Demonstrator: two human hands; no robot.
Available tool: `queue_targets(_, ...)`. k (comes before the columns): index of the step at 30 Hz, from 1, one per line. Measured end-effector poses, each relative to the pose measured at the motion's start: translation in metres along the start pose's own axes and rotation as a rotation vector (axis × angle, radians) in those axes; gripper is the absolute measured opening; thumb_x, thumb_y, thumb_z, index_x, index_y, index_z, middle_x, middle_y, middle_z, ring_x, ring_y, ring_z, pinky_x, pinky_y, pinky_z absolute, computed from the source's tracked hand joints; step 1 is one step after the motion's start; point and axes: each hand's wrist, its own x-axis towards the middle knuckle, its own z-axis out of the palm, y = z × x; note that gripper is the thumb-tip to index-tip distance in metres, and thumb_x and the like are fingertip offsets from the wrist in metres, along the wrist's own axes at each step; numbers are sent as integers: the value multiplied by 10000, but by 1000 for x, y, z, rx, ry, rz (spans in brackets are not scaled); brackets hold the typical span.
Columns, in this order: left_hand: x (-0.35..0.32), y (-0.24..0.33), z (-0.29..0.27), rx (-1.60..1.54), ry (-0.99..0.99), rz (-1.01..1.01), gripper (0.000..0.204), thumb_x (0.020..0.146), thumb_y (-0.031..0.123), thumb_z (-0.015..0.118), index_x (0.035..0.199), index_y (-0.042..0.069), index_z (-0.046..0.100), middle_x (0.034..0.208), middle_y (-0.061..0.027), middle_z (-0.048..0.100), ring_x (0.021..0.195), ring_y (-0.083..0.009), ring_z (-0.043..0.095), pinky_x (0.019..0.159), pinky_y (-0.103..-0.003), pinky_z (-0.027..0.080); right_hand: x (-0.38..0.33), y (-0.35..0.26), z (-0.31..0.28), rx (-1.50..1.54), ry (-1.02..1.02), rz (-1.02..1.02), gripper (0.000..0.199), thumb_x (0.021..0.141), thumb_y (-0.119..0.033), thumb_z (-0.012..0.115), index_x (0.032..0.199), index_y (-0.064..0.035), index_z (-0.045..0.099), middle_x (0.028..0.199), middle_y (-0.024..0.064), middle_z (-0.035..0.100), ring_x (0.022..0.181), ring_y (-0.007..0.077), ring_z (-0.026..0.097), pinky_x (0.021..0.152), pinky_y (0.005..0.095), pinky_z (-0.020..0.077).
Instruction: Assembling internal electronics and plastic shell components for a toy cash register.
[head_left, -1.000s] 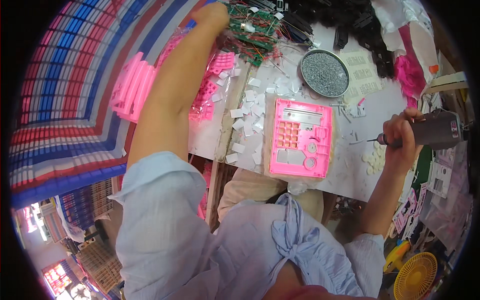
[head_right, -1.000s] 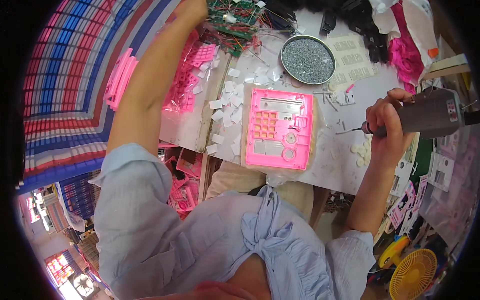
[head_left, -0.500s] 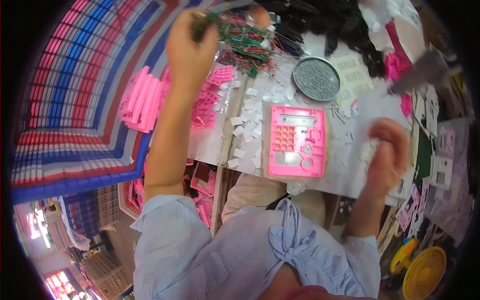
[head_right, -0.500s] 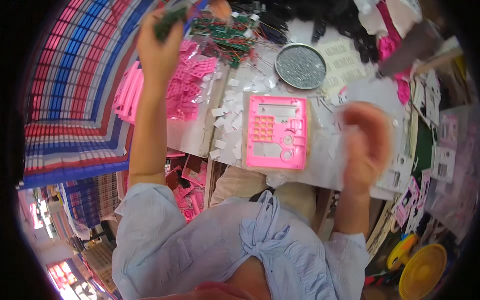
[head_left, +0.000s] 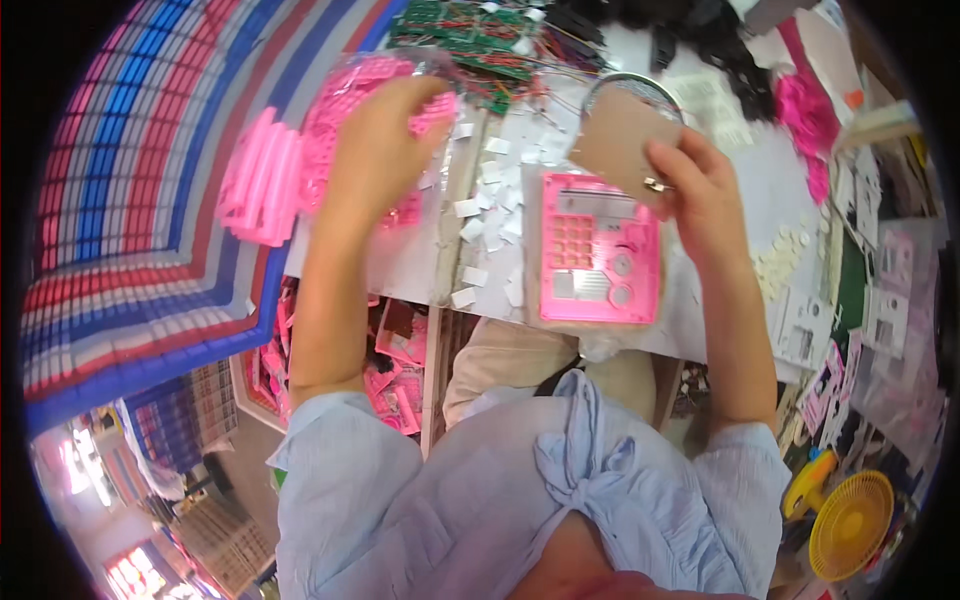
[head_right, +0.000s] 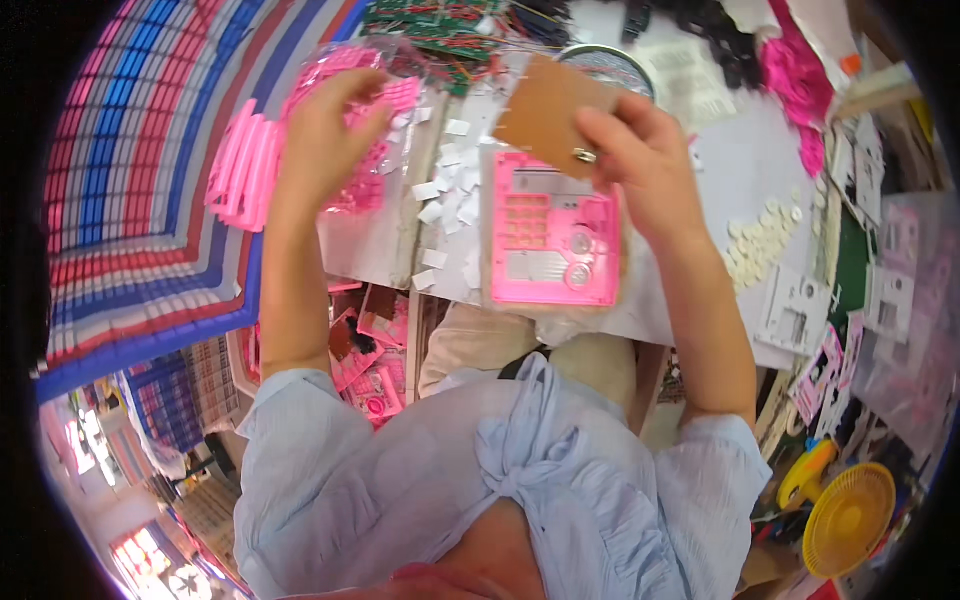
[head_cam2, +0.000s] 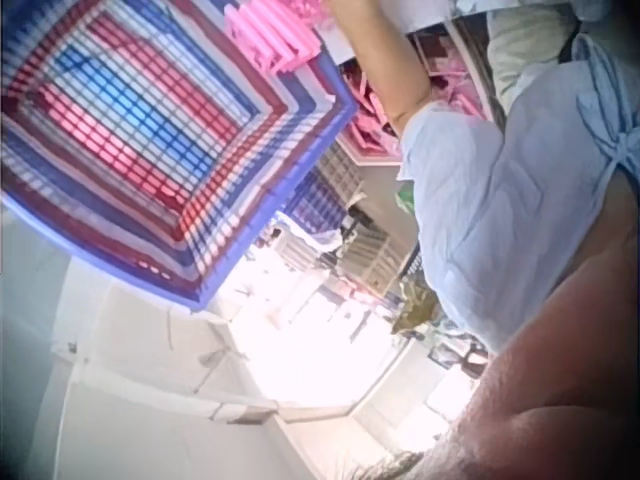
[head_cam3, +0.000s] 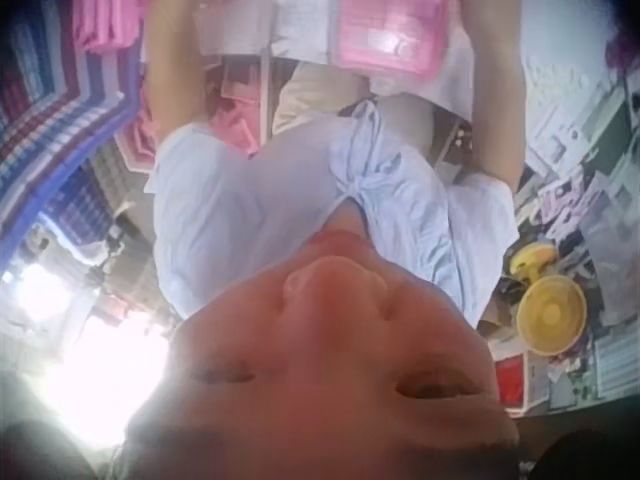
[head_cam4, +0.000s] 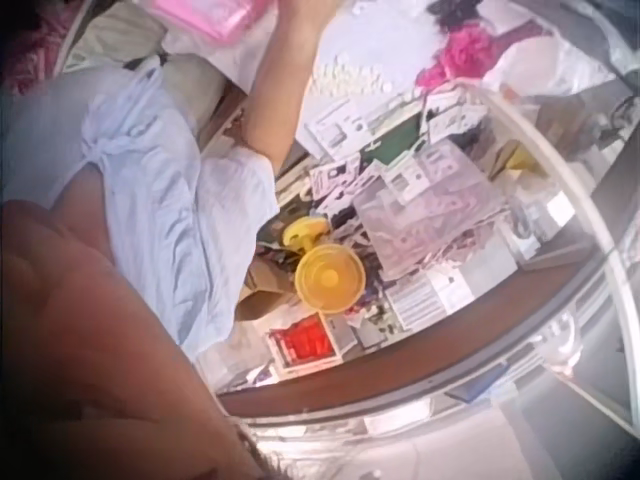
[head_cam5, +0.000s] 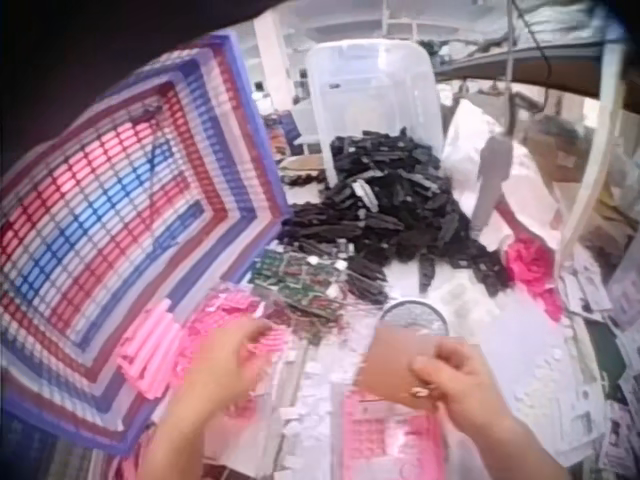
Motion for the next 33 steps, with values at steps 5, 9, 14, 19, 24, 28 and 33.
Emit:
queue_targets(5,10,-49,4,-156,-323,-206,352,842,165,719,1184,83,690,1158,-111,696,992,-286,689,863,-410,552,29,22,6,-95,9,-17,237,934,-230,705,1036,-16,693,734,5,624,544,54,524,472,221,385)
queue_targets(9,13,-73,53,650,-41,184,148,856,223,678,859,76,695,873,-96,662,906,-279,663,758,-439,506,63,34,18,-376,-166,-3,246,941,-241,697,1044,-18,693,700,-8,611,533,52,518,473,235,386)
queue_targets(14,17,-89,57,562,-123,104,197,818,188,715,993,97,702,1013,-88,672,983,-294,644,830,-454,501,85,37,24,-702,-282,42,280,923,-232,707,1094,-13,673,792,17,644,588,91,549,526,242,431)
queue_targets(19,-18,-40,30,210,223,266,258,772,39,734,1021,76,678,1051,-111,684,998,-307,644,882,-445,505,50,26,26,-1007,-25,-791,454,824,-222,745,1220,-39,622,1038,142,677,866,325,633,754,426,526)
queue_targets(24,-54,15,35,-74,144,241,364,751,13,730,1098,53,626,1058,-117,678,967,-339,652,813,-454,525,8,11,74,-838,-207,-952,481,780,-154,764,1221,-78,587,1053,116,673,910,315,633,759,410,526)
queue_targets(28,-78,55,24,-406,35,35,388,788,-2,739,1145,52,599,1022,-119,672,924,-294,665,797,-395,530,-18,6,72,-767,-351,-702,353,808,-95,766,1130,-65,623,910,97,665,775,241,642,639,332,509)
queue_targets(33,-90,53,35,-563,-32,-37,479,797,36,772,1232,44,572,1084,-109,653,900,-215,631,798,-324,531,-45,12,24,-479,-373,-49,196,876,-57,757,1033,-7,651,811,14,666,654,73,623,549,231,477)
